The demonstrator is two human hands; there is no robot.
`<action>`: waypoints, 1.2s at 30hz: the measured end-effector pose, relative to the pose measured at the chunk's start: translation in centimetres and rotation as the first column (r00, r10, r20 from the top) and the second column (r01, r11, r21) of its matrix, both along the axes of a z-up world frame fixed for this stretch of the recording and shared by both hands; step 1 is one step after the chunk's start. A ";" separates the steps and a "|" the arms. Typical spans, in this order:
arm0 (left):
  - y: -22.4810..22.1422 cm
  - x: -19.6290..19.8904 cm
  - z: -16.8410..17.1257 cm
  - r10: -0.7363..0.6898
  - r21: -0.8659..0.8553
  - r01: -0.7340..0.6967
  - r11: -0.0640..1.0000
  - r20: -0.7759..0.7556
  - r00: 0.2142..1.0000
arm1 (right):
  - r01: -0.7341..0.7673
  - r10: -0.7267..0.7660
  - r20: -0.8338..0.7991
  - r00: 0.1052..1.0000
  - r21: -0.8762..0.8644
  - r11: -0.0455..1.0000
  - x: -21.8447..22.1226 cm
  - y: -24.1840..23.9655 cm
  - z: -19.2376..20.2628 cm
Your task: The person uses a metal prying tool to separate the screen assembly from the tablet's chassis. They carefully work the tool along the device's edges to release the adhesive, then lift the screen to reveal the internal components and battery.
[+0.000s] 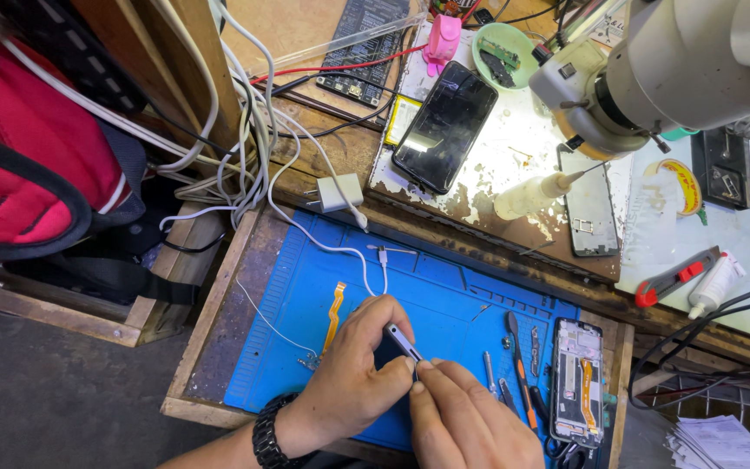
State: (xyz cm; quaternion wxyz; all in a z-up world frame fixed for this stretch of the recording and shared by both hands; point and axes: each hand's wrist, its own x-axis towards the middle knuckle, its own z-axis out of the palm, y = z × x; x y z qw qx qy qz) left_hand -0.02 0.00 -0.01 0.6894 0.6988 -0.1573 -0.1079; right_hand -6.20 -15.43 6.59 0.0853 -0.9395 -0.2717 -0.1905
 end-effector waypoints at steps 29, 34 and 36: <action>0.2 0.0 0.1 -0.017 -0.001 0.017 1.000 -0.026 1.000 | -0.029 0.029 0.000 1.000 0.018 0.999 0.1 -0.2 -0.2; 0.3 -0.1 0.1 -0.023 -0.011 0.023 1.000 -0.037 0.999 | -0.053 0.053 0.003 0.999 0.025 0.998 0.2 -0.3 -0.4; 0.3 -0.1 0.1 -0.024 -0.015 0.023 1.000 -0.046 0.999 | -0.032 0.032 0.009 0.999 0.049 0.998 0.2 -0.2 -0.4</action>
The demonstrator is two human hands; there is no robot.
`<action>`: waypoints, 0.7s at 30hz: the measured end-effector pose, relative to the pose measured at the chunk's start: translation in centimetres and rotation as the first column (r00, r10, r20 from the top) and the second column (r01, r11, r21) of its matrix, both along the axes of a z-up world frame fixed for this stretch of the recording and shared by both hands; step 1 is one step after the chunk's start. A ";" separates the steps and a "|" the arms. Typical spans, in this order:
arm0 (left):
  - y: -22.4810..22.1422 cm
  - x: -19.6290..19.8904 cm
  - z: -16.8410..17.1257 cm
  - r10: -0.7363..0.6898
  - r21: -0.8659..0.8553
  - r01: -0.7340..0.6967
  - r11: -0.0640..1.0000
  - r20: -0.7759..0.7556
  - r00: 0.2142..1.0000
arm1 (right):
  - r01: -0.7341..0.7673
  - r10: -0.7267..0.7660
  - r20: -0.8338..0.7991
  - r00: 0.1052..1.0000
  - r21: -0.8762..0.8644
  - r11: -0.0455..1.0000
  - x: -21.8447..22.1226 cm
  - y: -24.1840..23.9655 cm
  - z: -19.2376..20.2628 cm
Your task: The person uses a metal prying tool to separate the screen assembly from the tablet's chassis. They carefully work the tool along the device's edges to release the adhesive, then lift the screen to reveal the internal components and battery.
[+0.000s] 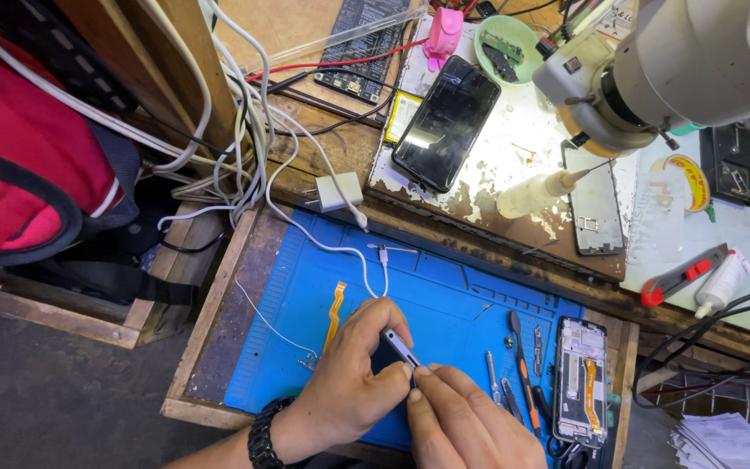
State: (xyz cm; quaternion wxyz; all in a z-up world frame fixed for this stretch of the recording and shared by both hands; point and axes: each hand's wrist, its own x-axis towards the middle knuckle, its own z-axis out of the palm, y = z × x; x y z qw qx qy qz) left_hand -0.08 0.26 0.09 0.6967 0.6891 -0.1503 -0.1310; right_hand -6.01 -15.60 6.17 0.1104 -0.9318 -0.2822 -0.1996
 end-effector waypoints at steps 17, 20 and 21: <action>0.1 0.1 0.1 -0.009 0.030 0.008 1.000 0.009 1.000 | -0.029 0.031 0.022 0.999 -0.076 0.997 -0.1 -0.3 -0.2; 0.1 0.1 0.0 -0.013 0.046 0.013 0.999 -0.005 1.000 | -0.012 0.019 0.049 0.999 -0.150 0.989 -0.4 0.1 -0.3; 0.1 0.1 0.0 -0.018 0.052 0.018 0.998 -0.010 1.000 | -0.002 0.012 0.053 0.999 -0.176 0.984 -0.5 0.2 -0.2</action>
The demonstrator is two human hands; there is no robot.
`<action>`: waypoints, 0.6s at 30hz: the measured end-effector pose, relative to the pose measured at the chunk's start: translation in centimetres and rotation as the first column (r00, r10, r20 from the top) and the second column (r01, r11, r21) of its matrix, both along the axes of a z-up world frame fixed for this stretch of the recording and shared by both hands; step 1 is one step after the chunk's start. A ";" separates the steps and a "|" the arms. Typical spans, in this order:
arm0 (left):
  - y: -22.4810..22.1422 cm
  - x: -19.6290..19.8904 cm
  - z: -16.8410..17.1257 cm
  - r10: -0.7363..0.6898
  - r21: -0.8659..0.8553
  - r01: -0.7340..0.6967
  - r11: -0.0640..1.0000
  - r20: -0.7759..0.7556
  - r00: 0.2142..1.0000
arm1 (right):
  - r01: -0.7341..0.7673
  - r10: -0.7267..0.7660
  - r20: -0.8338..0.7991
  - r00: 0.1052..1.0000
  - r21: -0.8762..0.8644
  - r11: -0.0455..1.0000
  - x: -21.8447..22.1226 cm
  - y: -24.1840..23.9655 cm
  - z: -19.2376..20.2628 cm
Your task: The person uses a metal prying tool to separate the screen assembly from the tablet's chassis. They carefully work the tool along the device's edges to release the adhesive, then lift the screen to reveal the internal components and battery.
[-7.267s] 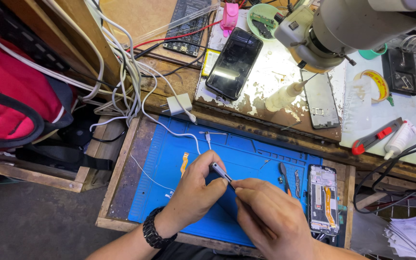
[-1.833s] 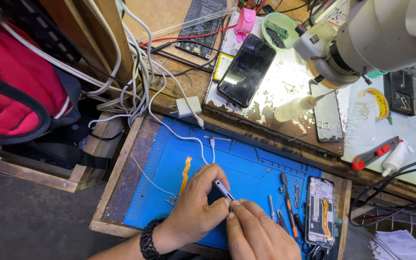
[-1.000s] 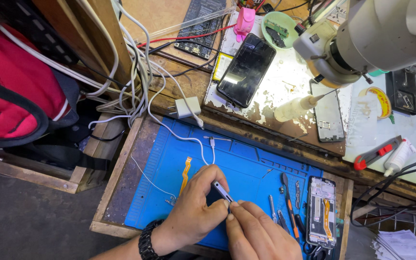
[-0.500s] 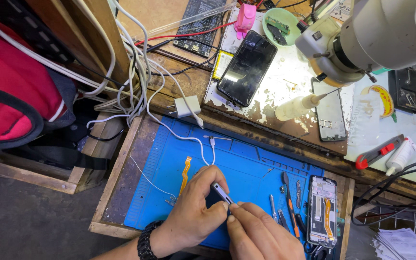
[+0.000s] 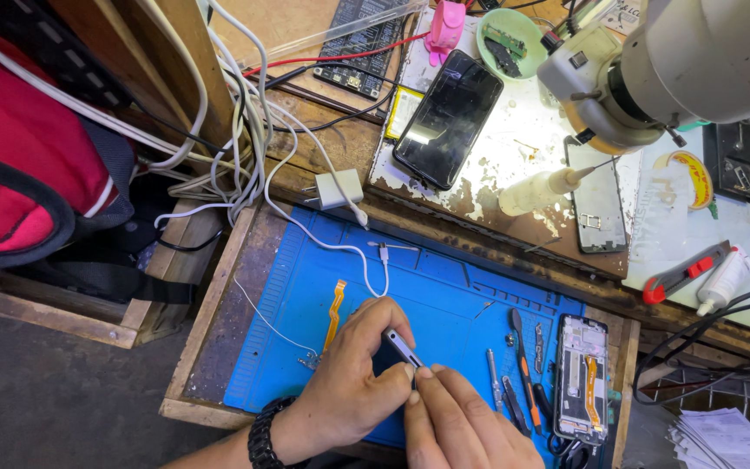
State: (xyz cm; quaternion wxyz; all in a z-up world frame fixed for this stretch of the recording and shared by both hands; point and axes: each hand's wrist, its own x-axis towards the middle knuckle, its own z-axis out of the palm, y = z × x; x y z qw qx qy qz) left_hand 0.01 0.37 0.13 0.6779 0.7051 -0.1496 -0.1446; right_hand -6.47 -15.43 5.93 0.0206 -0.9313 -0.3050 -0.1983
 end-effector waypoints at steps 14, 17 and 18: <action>0.0 0.0 -0.1 0.012 -0.024 -0.011 1.000 0.042 0.999 | 0.037 -0.005 -0.111 0.994 0.290 0.956 1.3 0.0 1.1; 0.0 -0.1 0.0 0.016 -0.028 -0.015 0.999 0.035 0.999 | 0.018 0.001 -0.090 0.996 0.214 0.977 1.0 0.1 0.8; 0.0 -0.1 0.0 0.014 -0.029 -0.014 0.999 0.031 0.999 | 0.019 -0.004 -0.085 0.996 0.180 0.984 0.9 0.1 0.8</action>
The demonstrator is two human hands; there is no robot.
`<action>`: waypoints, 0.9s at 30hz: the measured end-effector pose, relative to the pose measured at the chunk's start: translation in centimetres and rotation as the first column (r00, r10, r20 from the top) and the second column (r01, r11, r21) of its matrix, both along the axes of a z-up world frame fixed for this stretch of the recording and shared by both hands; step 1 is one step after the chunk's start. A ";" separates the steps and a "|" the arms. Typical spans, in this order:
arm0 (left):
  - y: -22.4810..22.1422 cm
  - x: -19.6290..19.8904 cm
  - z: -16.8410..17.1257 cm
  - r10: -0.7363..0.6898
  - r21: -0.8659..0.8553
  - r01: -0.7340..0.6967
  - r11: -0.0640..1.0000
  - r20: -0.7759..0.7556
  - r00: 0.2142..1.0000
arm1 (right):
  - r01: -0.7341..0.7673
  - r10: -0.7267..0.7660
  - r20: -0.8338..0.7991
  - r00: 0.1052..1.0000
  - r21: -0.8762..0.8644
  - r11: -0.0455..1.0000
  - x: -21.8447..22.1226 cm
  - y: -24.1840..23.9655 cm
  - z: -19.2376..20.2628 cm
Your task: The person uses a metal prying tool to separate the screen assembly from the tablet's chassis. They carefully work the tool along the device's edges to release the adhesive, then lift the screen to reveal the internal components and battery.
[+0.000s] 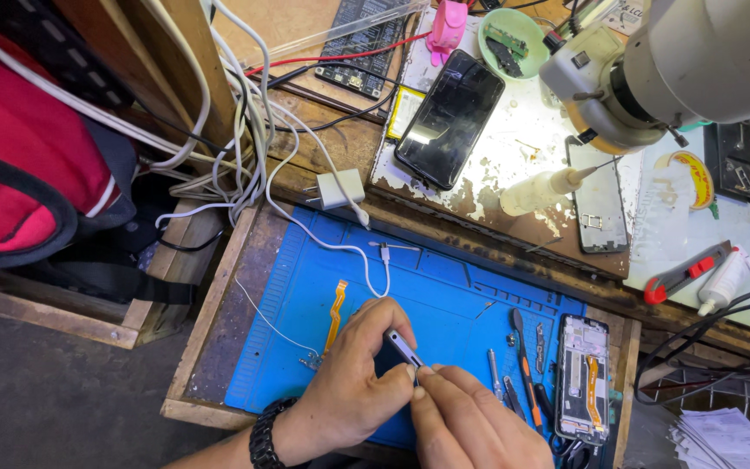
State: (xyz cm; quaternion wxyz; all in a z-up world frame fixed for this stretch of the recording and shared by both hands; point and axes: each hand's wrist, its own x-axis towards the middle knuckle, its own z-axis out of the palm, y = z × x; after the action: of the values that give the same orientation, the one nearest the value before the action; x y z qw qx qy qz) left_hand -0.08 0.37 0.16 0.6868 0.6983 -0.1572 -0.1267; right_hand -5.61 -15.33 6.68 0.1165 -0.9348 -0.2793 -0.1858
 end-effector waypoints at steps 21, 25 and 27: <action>0.4 0.2 -0.4 -0.044 -0.037 0.046 0.998 0.032 0.998 | 0.406 -0.098 -0.536 0.838 0.494 0.769 -1.3 -3.2 -0.2; 0.4 0.3 -0.4 -0.065 -0.004 0.065 0.998 -0.017 0.998 | 0.452 -0.046 -0.686 0.727 0.427 0.783 -0.8 -4.9 -0.4; 0.4 0.4 -0.3 -0.070 -0.020 0.070 0.997 -0.001 0.998 | 0.492 0.027 -0.772 0.636 0.432 0.756 -0.6 -5.7 -0.2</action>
State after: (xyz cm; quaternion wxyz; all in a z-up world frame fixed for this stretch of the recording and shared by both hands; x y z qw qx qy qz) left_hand 0.33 0.75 -0.18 0.6890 0.6853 -0.1825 -0.1497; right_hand -6.22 -20.99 6.45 0.4859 -0.8664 -0.0006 0.1150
